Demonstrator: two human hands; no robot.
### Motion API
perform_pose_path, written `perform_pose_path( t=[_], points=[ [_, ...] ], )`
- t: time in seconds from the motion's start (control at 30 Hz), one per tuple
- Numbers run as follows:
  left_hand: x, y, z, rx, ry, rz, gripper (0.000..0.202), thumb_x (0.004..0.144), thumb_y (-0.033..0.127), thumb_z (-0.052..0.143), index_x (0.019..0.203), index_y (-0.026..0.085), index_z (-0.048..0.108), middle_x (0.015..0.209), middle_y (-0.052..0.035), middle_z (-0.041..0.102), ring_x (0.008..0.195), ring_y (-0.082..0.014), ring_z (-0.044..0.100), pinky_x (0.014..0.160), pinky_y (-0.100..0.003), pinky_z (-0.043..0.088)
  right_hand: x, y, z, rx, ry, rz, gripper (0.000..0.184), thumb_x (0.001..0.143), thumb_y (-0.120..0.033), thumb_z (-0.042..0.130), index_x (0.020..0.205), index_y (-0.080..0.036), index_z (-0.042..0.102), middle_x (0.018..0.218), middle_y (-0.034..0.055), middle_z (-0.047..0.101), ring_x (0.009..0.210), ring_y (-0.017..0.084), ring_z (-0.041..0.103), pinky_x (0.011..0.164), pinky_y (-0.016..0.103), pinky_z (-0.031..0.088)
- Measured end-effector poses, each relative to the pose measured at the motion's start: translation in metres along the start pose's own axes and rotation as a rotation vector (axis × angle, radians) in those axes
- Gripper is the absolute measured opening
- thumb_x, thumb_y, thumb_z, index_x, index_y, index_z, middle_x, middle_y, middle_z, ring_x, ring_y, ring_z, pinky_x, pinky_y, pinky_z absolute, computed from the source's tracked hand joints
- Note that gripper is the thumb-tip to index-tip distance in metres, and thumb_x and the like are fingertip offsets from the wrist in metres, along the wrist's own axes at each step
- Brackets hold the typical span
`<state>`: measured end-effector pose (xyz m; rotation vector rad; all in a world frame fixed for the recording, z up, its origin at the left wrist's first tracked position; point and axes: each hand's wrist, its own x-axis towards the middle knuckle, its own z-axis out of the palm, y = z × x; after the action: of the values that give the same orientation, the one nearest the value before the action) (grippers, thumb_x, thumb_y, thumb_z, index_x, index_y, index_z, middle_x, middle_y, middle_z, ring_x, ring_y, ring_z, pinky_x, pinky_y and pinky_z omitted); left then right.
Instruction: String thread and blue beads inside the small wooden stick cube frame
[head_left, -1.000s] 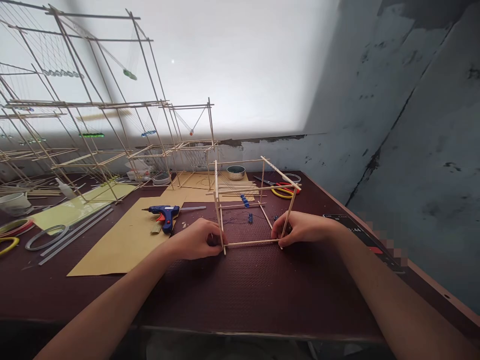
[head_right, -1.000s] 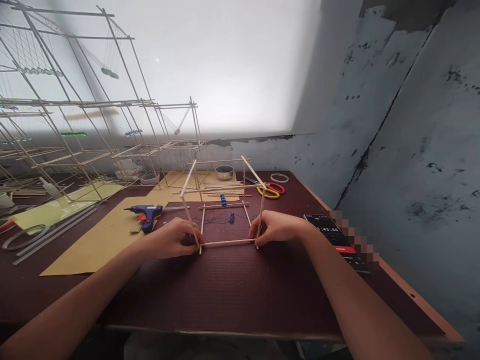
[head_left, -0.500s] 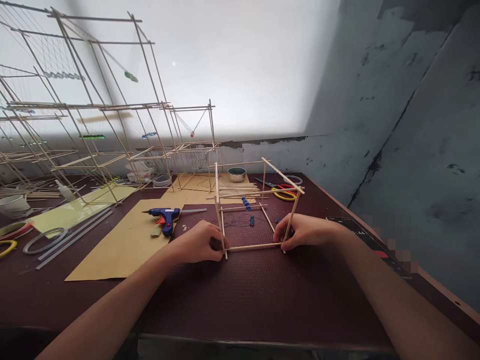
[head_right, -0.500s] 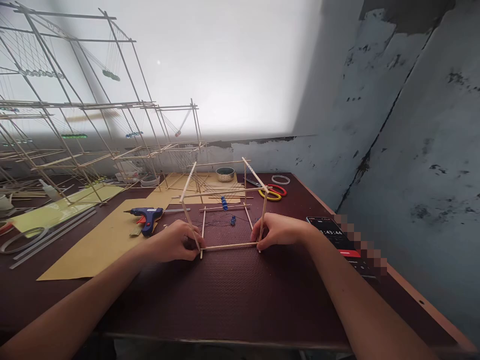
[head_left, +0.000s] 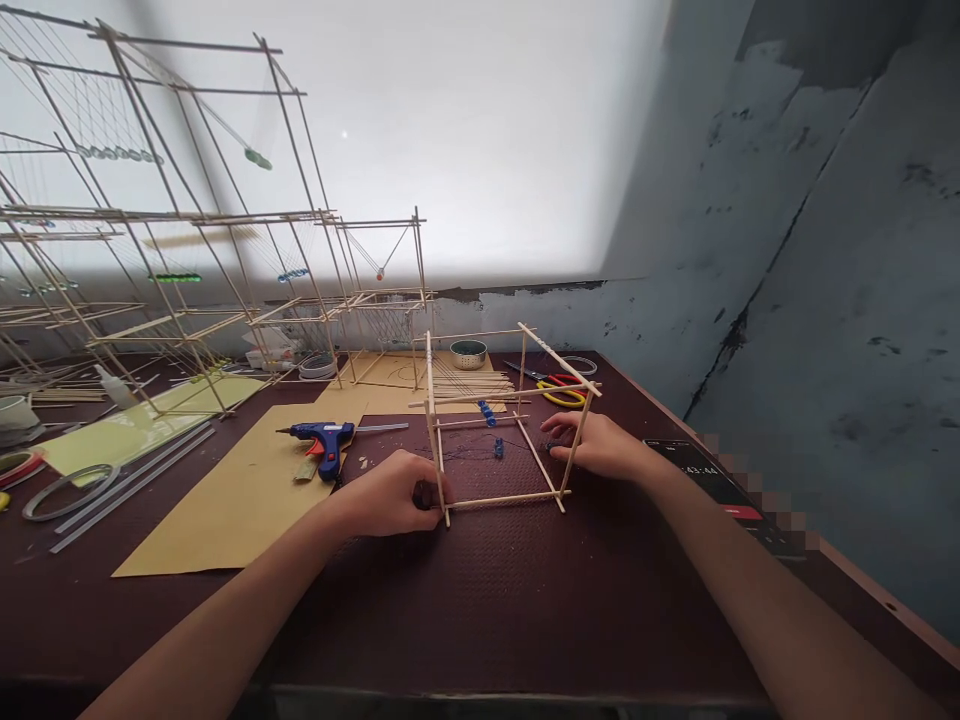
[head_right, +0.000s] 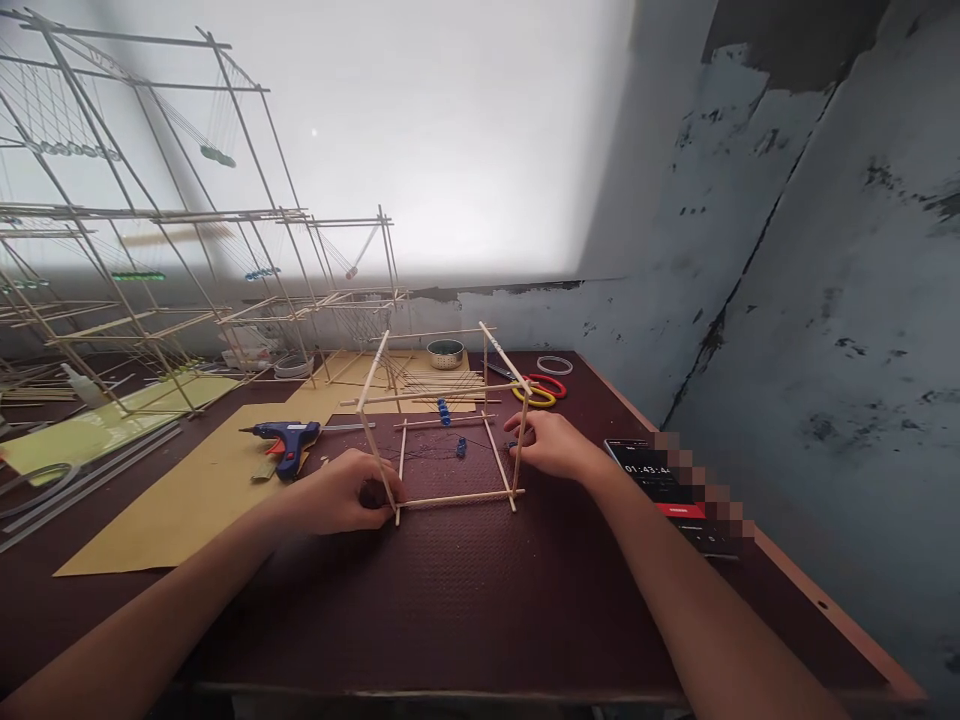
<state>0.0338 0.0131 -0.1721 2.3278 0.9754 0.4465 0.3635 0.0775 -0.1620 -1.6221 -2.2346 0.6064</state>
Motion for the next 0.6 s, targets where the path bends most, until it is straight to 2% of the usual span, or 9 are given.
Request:
perform_pose_path(
  t=[0.13,0.23,0.33,0.43,0.6],
  points=[
    [0.001,0.001,-0.001,0.019,-0.008,0.014,0.021,0.073,0.012,0.063,0.088,0.017,0.076,0.080,-0.0017,0.073,0.070,-0.0128,0.063,0.068,-0.021,0.046,0.005,-0.002,0.015,-0.021,0.023,0.003,0.025,0.073,-0.019,0.062,0.096,-0.019,0.072,0.079,0.0032,0.072,0.077,0.019,0.066,0.068,0.026,0.047],
    [0.002,0.000,0.000,0.039,0.008,0.033,0.020,0.072,0.012,0.065,0.087,0.018,0.077,0.079,-0.0008,0.074,0.075,-0.0141,0.064,0.071,-0.021,0.046,0.006,0.000,0.014,-0.038,0.115,0.047,0.026,0.067,-0.013,0.064,0.091,-0.019,0.072,0.082,0.0034,0.072,0.079,0.020,0.066,0.070,0.026,0.046],
    [0.002,0.000,0.001,0.038,0.023,0.033,0.021,0.070,0.012,0.066,0.086,0.019,0.078,0.080,-0.0002,0.074,0.077,-0.0145,0.064,0.073,-0.022,0.046,0.006,0.008,0.002,-0.041,0.276,0.128,0.031,0.065,-0.015,0.065,0.095,-0.019,0.070,0.089,0.0064,0.072,0.085,0.023,0.066,0.075,0.030,0.046],
    [0.000,0.001,0.000,0.024,0.016,0.015,0.021,0.070,0.012,0.066,0.086,0.019,0.078,0.082,-0.0007,0.074,0.077,-0.0147,0.065,0.071,-0.022,0.046,0.004,0.016,-0.013,-0.006,0.452,0.211,0.035,0.069,-0.021,0.064,0.104,-0.017,0.065,0.090,0.0076,0.071,0.082,0.024,0.065,0.073,0.033,0.046],
    [-0.002,0.002,-0.003,0.021,0.017,-0.003,0.021,0.069,0.012,0.067,0.085,0.018,0.078,0.082,-0.0013,0.074,0.076,-0.0152,0.065,0.070,-0.022,0.046,-0.004,0.019,-0.035,0.117,0.686,0.255,0.040,0.074,-0.028,0.060,0.112,-0.017,0.063,0.098,0.0090,0.069,0.083,0.023,0.066,0.072,0.032,0.049]
  ],
)
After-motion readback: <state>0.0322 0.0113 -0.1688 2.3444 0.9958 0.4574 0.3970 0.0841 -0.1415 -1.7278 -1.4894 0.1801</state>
